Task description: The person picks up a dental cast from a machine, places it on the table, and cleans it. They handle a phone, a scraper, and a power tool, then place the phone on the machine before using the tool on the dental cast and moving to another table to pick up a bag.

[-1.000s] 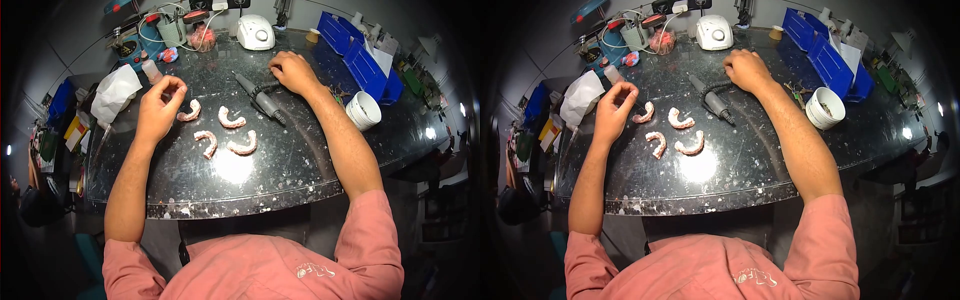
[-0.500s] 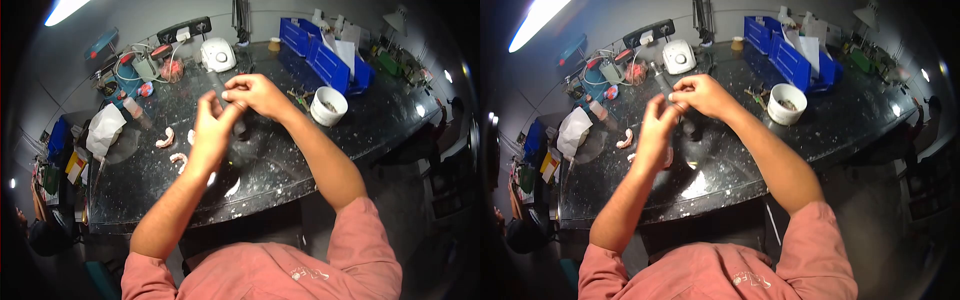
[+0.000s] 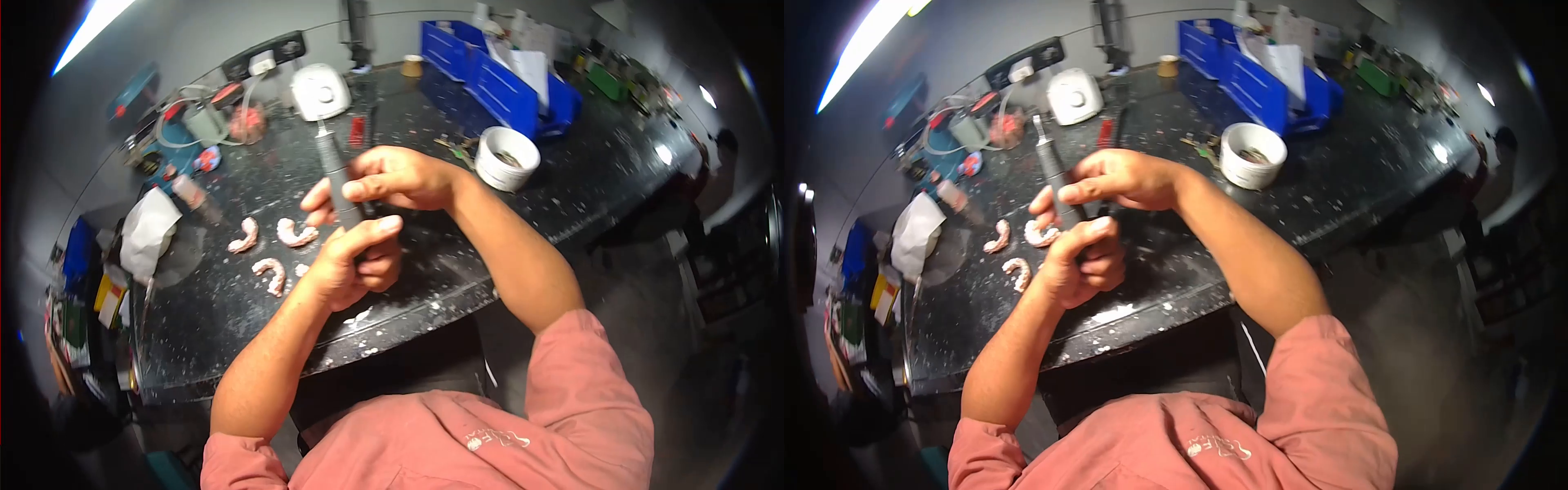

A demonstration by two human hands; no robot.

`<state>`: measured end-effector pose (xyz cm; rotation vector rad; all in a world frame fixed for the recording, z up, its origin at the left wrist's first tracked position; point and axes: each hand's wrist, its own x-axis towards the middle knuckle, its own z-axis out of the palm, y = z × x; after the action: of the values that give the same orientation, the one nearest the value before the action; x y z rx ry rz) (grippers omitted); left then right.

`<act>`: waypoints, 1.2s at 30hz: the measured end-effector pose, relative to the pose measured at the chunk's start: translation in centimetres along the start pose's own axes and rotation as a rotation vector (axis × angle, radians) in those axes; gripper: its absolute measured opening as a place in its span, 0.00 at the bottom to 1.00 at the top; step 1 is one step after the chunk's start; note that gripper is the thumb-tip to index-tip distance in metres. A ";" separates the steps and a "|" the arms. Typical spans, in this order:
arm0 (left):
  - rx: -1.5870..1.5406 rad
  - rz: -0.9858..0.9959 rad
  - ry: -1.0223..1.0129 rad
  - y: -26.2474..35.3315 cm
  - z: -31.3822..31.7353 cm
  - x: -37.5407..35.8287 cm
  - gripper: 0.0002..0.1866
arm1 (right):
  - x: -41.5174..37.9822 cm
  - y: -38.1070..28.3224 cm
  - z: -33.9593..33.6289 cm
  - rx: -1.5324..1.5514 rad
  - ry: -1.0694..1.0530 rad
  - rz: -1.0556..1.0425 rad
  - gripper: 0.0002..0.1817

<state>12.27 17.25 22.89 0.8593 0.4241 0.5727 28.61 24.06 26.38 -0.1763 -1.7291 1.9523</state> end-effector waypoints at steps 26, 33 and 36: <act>0.543 0.356 0.603 -2.4 4.7 0.1 0.19 | -11.0 -6.6 -5.0 -1.812 1.051 0.118 0.18; 0.575 0.469 0.659 -2.4 3.8 0.3 0.16 | 7.2 -0.2 -7.5 -1.561 0.621 0.459 0.12; 0.573 0.518 0.705 -1.8 3.4 0.3 0.16 | 10.1 1.8 -8.4 -1.674 0.581 0.517 0.11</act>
<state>14.93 14.54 23.38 1.3214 1.0538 1.2818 23.06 36.05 25.63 -1.6214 -2.4306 0.0445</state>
